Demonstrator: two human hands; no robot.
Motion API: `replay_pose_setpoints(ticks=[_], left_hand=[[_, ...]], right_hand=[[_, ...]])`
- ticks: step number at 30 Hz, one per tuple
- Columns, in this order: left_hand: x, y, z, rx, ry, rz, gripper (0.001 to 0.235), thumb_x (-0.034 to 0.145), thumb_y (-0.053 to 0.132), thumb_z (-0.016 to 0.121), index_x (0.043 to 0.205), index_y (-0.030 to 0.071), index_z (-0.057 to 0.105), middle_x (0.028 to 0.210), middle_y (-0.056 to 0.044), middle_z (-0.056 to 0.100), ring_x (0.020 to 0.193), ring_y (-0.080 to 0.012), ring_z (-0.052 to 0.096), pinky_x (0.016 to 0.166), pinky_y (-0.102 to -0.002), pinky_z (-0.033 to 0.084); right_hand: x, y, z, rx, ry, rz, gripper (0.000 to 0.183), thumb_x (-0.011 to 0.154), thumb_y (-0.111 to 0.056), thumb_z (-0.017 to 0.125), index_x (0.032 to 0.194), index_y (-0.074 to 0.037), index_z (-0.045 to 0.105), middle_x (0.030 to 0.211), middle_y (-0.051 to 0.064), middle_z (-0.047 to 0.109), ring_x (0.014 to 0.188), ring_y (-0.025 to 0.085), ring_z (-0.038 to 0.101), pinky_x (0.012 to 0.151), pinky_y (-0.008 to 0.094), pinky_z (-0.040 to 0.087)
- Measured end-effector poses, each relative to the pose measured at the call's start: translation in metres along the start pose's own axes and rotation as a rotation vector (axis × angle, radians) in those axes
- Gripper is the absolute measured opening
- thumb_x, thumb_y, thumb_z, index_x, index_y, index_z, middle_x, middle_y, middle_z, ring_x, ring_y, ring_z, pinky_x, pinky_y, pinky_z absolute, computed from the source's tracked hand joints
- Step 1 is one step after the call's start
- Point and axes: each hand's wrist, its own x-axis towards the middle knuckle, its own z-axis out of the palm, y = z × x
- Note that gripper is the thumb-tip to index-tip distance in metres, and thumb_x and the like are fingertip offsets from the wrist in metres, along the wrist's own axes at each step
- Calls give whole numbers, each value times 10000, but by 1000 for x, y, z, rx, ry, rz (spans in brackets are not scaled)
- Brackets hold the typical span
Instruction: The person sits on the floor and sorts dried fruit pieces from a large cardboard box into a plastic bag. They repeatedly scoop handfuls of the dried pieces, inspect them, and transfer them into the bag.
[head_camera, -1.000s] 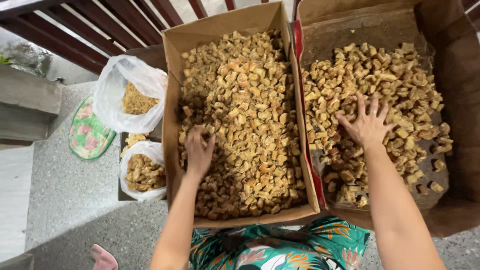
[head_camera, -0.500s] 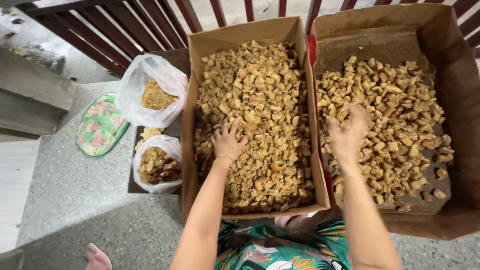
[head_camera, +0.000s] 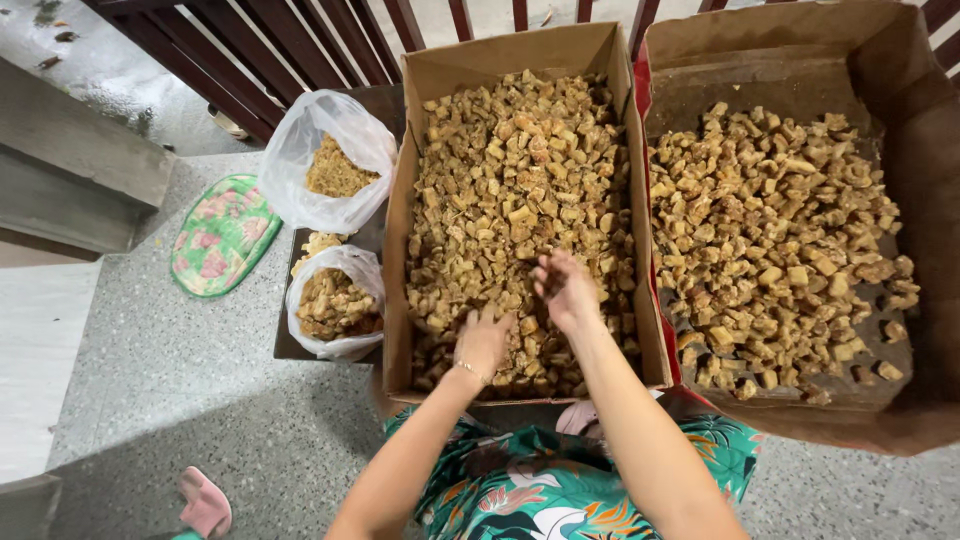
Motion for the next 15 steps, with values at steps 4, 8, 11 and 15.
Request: replay_pose_setpoints(ticks=[4, 8, 11, 15], left_hand=[[0, -5, -18, -627, -138, -172, 238, 933, 17, 577, 1097, 111, 722, 1180, -135, 635, 908, -247, 652, 864, -401, 615], [24, 13, -73, -1071, -331, -283, 227, 1017, 131, 511, 1173, 113, 675, 1095, -93, 707, 816, -217, 615, 804, -440, 575], [52, 26, -91, -1041, -277, -87, 251, 1043, 214, 543, 1248, 124, 659, 1139, -104, 707, 957, -199, 670, 885, -396, 584], [73, 28, -100, -1067, -297, 99, 368, 1083, 279, 455, 1416, 189, 583, 1232, -104, 712, 1083, -218, 701, 943, -385, 586]], right_hand=[[-16, 20, -1, -56, 26, 110, 154, 1036, -231, 605, 1134, -114, 630, 954, 33, 691, 751, 134, 601, 671, 275, 473], [-41, 18, 16, -72, -54, 293, 278, 1029, -403, 532, 1111, -164, 649, 951, 28, 663, 894, 174, 661, 829, 404, 582], [-54, 8, 25, 46, -364, 238, 484, 1021, -571, 426, 1112, -132, 606, 1072, 101, 713, 1039, 267, 677, 896, 476, 602], [-62, -5, 35, 167, -390, 247, 634, 1000, -650, 388, 1288, -118, 582, 1217, 150, 674, 1174, 287, 645, 979, 497, 578]])
